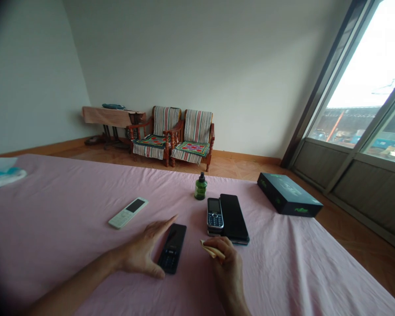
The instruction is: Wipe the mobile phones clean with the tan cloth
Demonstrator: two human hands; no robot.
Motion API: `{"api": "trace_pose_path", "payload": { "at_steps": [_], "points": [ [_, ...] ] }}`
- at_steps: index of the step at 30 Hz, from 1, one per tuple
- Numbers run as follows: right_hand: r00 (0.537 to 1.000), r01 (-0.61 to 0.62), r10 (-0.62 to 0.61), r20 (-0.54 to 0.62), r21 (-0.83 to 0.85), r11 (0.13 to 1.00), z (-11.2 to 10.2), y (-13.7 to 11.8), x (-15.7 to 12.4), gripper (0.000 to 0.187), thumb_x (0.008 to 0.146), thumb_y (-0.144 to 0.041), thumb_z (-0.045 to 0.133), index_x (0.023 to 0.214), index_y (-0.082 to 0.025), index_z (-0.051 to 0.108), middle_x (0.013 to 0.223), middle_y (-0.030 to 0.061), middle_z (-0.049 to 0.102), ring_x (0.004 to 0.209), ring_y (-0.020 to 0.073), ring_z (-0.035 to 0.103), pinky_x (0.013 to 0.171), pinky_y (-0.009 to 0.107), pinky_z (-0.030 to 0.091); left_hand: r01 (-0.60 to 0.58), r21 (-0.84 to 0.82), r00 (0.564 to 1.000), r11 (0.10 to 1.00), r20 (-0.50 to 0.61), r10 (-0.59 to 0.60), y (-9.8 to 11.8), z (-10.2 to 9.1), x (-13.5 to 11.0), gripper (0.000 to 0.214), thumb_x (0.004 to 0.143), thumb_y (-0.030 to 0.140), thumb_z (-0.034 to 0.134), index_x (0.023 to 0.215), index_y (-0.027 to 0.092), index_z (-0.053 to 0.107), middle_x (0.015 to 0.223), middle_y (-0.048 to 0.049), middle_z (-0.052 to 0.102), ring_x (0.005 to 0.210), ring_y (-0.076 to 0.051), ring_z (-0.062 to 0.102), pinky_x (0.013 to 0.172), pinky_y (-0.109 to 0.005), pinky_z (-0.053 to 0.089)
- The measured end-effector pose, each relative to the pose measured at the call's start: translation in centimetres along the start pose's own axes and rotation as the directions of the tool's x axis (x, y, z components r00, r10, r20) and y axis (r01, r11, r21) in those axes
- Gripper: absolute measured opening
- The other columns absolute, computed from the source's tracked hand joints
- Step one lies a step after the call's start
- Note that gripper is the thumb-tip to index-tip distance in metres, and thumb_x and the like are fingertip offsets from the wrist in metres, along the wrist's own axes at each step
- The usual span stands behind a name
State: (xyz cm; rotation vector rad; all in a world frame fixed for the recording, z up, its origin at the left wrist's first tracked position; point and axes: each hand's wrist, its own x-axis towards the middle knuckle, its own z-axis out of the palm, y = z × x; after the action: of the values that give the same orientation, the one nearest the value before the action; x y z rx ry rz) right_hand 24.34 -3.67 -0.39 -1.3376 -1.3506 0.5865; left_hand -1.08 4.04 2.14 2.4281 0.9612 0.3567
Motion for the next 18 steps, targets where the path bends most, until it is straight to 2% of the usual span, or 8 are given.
{"api": "trace_pose_path", "payload": {
  "at_steps": [5,9,12,18],
  "points": [
    [0.996,0.045,-0.044,0.078,-0.008,0.999,0.4,0.0,0.0,0.021,0.073,-0.019,0.056,0.080,-0.021,0.075,0.088,0.0081,0.068,0.084,0.0240,0.064,0.072,0.033,0.049,0.007,0.041,0.998,0.999,-0.056,-0.004,0.9,0.7,-0.2,0.128,0.052,0.061,0.080,0.150,0.025,0.007,0.148,-0.0151,0.033,0.134,-0.042,0.029,0.109,-0.059,0.019],
    [0.992,0.049,-0.046,0.115,-0.024,0.999,0.6,0.2,-0.1,0.021,0.072,-0.018,0.057,0.079,-0.022,0.076,0.088,0.0079,0.068,0.083,0.0235,0.064,0.071,0.031,0.049,0.029,0.039,0.999,0.999,0.034,-0.030,1.9,1.2,-0.4,0.139,0.045,0.068,0.079,0.151,0.024,0.001,0.153,-0.0176,0.023,0.137,-0.046,0.019,0.108,-0.065,0.010],
    [0.991,0.065,-0.061,0.119,-0.028,0.998,0.8,0.2,-0.5,0.022,0.070,-0.017,0.057,0.079,-0.022,0.076,0.089,0.0076,0.068,0.084,0.0234,0.064,0.072,0.030,0.049,0.018,0.028,0.999,0.999,0.043,-0.019,2.2,1.3,-0.6,0.144,0.044,0.068,0.080,0.150,0.024,-0.007,0.154,-0.0179,0.018,0.138,-0.045,0.016,0.108,-0.066,0.010],
    [0.980,0.150,-0.140,0.143,-0.056,0.987,2.0,-2.2,-0.2,0.021,0.074,-0.014,0.054,0.076,-0.021,0.074,0.082,0.0063,0.066,0.077,0.0204,0.062,0.068,0.029,0.048,0.041,0.008,0.999,0.999,0.018,-0.041,2.0,1.1,-0.8,0.142,0.047,0.064,0.081,0.149,0.023,-0.009,0.152,-0.0202,0.021,0.137,-0.045,0.020,0.108,-0.064,0.013]
  ]
}}
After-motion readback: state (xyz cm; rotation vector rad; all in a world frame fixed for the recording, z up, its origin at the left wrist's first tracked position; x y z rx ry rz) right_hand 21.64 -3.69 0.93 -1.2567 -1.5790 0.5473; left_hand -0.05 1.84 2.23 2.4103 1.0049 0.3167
